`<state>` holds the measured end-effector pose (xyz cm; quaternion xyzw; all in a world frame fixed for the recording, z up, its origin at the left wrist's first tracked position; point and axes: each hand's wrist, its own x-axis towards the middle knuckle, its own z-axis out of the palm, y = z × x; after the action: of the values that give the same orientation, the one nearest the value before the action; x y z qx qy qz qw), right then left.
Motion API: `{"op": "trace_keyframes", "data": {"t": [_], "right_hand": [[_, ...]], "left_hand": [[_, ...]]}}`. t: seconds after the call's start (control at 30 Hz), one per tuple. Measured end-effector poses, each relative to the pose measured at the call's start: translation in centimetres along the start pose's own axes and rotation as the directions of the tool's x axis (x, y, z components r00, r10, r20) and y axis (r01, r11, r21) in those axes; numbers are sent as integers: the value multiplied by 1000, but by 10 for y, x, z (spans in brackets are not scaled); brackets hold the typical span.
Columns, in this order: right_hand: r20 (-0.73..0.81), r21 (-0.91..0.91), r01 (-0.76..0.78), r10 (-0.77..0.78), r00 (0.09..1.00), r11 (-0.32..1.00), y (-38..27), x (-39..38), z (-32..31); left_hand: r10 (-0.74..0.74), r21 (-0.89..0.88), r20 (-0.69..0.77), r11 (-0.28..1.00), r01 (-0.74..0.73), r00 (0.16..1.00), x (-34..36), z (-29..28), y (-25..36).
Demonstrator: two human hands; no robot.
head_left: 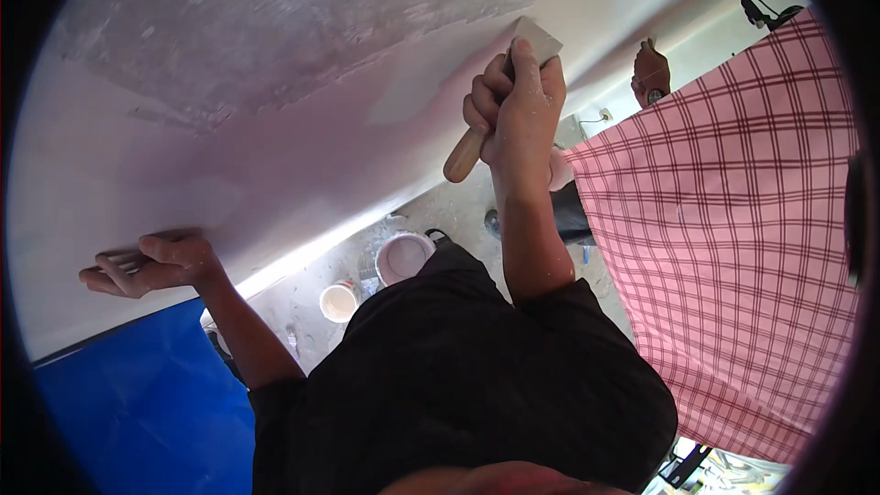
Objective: Scraping and smoothing plaster on a wall surface during a renovation.
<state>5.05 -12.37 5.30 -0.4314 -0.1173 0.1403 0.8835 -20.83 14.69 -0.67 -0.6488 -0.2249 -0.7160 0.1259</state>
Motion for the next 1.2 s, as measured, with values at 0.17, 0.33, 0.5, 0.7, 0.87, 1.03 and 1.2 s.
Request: {"op": "trace_keyframes", "data": {"t": [0.17,0.33,0.5,0.7,0.87,1.03,1.2], "right_hand": [[-17,11,27,-27,999,1000,18,-17,12],[3,50,8,-8,1000,999,35,-39,34],[73,38,-15,12,997,999,56,-71,61],[101,-12,-43,44,994,999,87,-106,92],[121,-12,-50,51,991,999,101,-119,107],[107,18,-58,56,993,998,111,-128,120],[185,-83,-79,93,978,993,125,-134,120]], "left_hand": [[139,22,-82,990,-137,987,-1,7,-2],[142,66,-79,988,-137,987,-2,2,6],[238,135,-31,963,-232,971,-9,-5,-16],[210,114,-48,972,-204,976,-13,-9,-22],[108,127,-77,987,-98,991,-13,-13,-26],[65,137,-91,989,-52,994,-9,-12,-22],[91,164,-24,983,-86,996,-8,-14,-23]]}}
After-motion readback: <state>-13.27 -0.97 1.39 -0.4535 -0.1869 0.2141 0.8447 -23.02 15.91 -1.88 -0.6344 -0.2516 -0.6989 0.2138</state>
